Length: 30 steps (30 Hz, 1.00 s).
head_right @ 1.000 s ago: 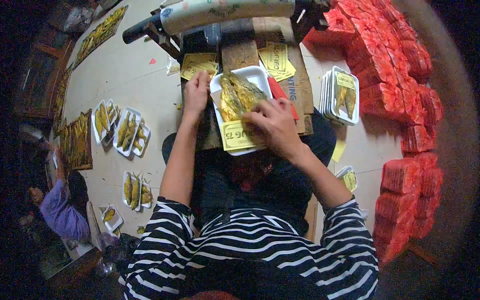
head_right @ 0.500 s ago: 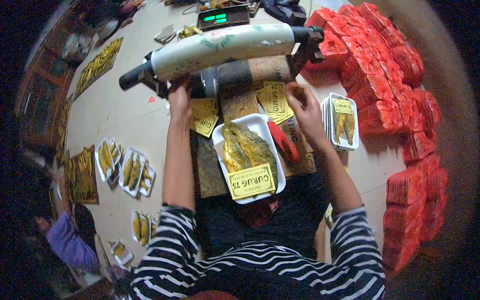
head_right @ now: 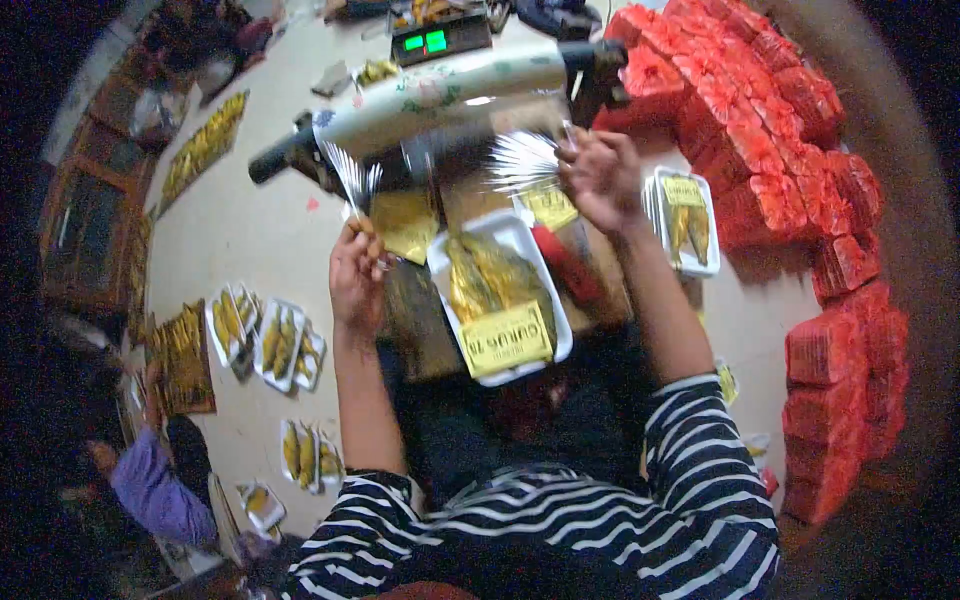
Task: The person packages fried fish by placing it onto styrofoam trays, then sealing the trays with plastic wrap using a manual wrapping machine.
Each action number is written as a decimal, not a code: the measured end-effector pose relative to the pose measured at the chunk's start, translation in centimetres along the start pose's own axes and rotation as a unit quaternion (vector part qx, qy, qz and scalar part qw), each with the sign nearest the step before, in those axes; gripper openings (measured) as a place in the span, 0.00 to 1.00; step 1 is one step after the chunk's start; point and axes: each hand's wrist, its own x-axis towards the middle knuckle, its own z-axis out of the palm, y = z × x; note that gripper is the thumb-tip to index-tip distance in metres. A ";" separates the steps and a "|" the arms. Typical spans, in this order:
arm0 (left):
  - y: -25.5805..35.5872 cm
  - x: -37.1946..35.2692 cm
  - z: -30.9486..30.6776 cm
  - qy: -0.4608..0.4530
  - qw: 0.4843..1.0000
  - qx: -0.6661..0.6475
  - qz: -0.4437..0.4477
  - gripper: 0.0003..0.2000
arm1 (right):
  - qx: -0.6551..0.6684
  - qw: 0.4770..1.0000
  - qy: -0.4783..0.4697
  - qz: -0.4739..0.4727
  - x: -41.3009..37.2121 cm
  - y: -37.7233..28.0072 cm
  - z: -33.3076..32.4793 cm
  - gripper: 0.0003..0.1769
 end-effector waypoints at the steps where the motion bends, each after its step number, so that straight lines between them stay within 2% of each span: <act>1: -0.7 -3.3 -0.2 -0.015 0.999 0.019 -0.030 0.08 | -0.031 0.997 0.066 0.006 -3.1 -0.1 1.1 0.26; 2: -1.4 -6.6 -0.3 -0.032 0.997 0.038 -0.060 0.10 | -0.103 0.985 0.136 -0.002 -6.6 0.3 2.2 0.29; 3: -2.4 -10.1 -0.3 -0.047 0.988 0.082 -0.118 0.12 | -0.152 0.987 0.014 0.058 -9.4 -0.2 -0.3 0.31; 4: -3.4 -13.3 -0.1 -0.066 0.975 0.125 -0.171 0.14 | -0.212 0.969 0.066 0.104 -12.7 0.3 -0.5 0.30; 5: -4.8 -16.5 -0.3 -0.094 0.965 0.103 -0.222 0.13 | -0.290 0.941 0.046 0.169 -15.0 0.3 0.2 0.27; 6: -6.3 -18.9 -0.6 -0.123 0.952 0.080 -0.267 0.12 | -0.364 0.897 0.079 0.238 -17.9 0.3 -0.3 0.24; 8: -8.9 -21.5 0.4 0.063 0.970 0.190 -0.140 0.10 | -0.348 0.869 0.134 0.324 -21.7 2.2 -0.9 0.23; 9: -9.5 -22.0 1.6 0.154 0.955 0.243 -0.072 0.09 | -0.414 0.869 0.084 0.256 -22.0 3.3 -1.0 0.22; 10: -9.7 -22.3 3.0 0.277 0.935 0.223 -0.006 0.06 | -0.474 0.860 0.034 0.185 -22.1 4.5 -0.9 0.22; 12: -10.0 -20.8 5.9 0.194 0.956 0.213 -0.047 0.10 | -0.595 0.777 0.059 0.198 -21.8 4.9 -2.1 0.21; 13: -10.7 -19.4 6.6 0.165 0.972 0.111 -0.125 0.11 | -0.592 0.774 0.102 0.197 -21.4 5.5 -2.2 0.21; 14: -11.2 -18.0 6.8 0.133 0.971 0.007 -0.200 0.13 | -0.560 0.773 0.156 0.256 -20.8 5.5 -1.5 0.20; 16: -12.5 -15.8 6.0 0.208 0.965 0.116 -0.110 0.16 | -0.432 0.845 0.201 0.244 -20.9 6.6 -1.8 0.21; 17: -12.1 -16.2 5.0 0.173 0.920 0.340 -0.088 0.15 | -0.377 0.877 0.214 0.206 -21.2 7.6 -1.6 0.22; 18: -11.7 -17.1 4.9 0.186 0.916 0.354 -0.032 0.13 | -0.318 0.906 0.227 0.164 -21.1 8.8 -0.8 0.24; 20: -11.5 -18.1 5.5 0.250 0.950 0.185 -0.028 0.09 | -0.117 0.956 0.254 0.089 -21.1 10.8 0.2 0.23; 22: -10.6 -19.1 6.0 0.231 0.966 0.060 -0.095 0.08 | 0.034 0.966 0.255 0.004 -21.0 11.9 -0.2 0.21; 23: -10.3 -19.6 6.0 0.221 0.967 -0.002 -0.128 0.08 | 0.209 0.964 0.163 0.007 -21.6 14.3 -4.2 0.19; 24: -10.3 -20.1 5.9 0.197 0.971 0.061 -0.118 0.08 | 0.063 0.956 0.285 -0.007 -21.0 16.5 -2.0 0.18; 26: -10.0 -20.3 5.3 0.143 0.968 0.186 -0.087 0.08 | 0.061 0.926 0.365 0.081 -20.8 19.0 2.2 0.18; 27: -9.6 -20.2 5.1 0.133 0.958 0.241 -0.078 0.09 | 0.079 0.940 0.322 0.073 -20.6 19.0 3.7 0.19; 30: -7.9 -19.9 4.8 0.127 0.918 0.365 -0.088 0.10 | -0.053 0.952 0.289 0.087 -20.3 17.3 4.2 0.23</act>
